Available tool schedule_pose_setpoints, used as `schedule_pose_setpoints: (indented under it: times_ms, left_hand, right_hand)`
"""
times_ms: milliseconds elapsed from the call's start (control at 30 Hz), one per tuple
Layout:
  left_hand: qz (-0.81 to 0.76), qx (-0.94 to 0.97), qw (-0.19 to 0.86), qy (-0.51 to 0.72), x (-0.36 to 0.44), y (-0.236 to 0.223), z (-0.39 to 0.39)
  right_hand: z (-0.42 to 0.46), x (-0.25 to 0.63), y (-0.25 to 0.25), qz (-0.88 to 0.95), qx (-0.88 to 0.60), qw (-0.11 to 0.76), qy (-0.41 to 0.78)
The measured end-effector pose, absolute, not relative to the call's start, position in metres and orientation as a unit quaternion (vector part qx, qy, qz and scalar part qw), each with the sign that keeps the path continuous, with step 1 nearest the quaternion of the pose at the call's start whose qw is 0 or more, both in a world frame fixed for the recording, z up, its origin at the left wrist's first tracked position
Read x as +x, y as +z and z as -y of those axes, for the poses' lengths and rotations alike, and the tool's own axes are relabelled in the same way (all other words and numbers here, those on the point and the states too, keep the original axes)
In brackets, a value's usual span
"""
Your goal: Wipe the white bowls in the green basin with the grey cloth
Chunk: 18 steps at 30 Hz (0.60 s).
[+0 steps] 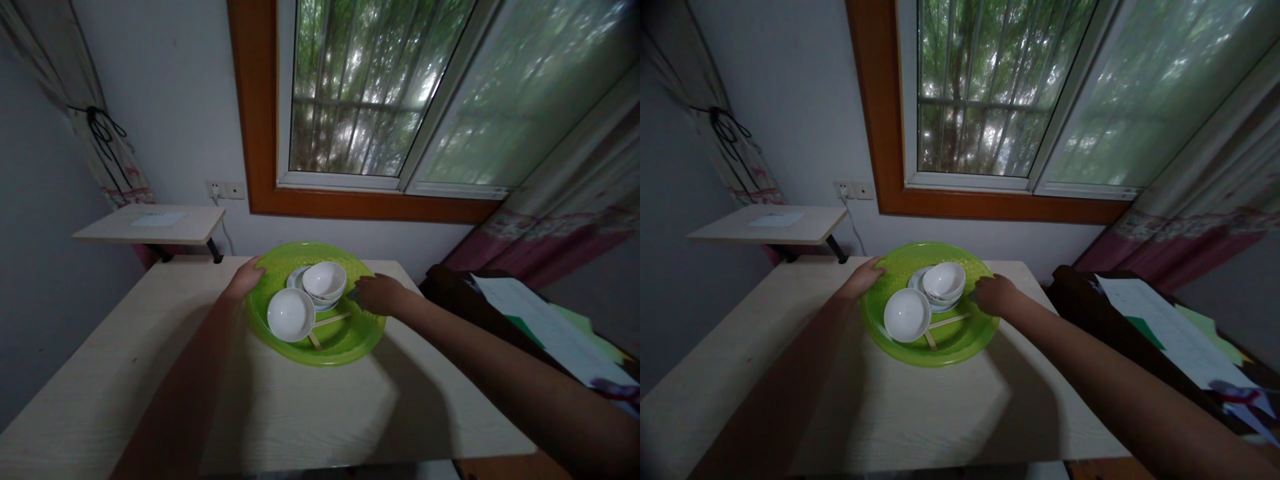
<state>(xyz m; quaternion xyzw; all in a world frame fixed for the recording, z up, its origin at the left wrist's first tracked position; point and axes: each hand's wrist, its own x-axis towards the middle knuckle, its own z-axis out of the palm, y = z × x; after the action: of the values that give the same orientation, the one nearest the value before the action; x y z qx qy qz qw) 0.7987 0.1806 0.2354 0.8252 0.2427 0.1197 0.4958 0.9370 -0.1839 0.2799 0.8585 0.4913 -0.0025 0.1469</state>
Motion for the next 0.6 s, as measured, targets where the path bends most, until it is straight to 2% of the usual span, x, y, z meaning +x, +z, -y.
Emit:
schedule_pose_setpoints:
  times_ms: [133, 333, 600]
  left_hand:
    - [-0.246, 0.81, 0.521, 0.107, 0.798, 0.238, -0.179]
    - [-0.244, 0.81, 0.523, 0.106, 0.795, 0.243, -0.175]
    - [-0.256, 0.827, 0.488, 0.111, 0.798, 0.241, -0.176]
  right_hand:
    - [0.173, 0.959, 0.28, -0.517, 0.832, 0.193, 0.047]
    - [0.152, 0.978, 0.275, -0.533, 0.816, 0.183, 0.128]
    - [0.174, 0.969, 0.27, -0.519, 0.827, 0.177, 0.125]
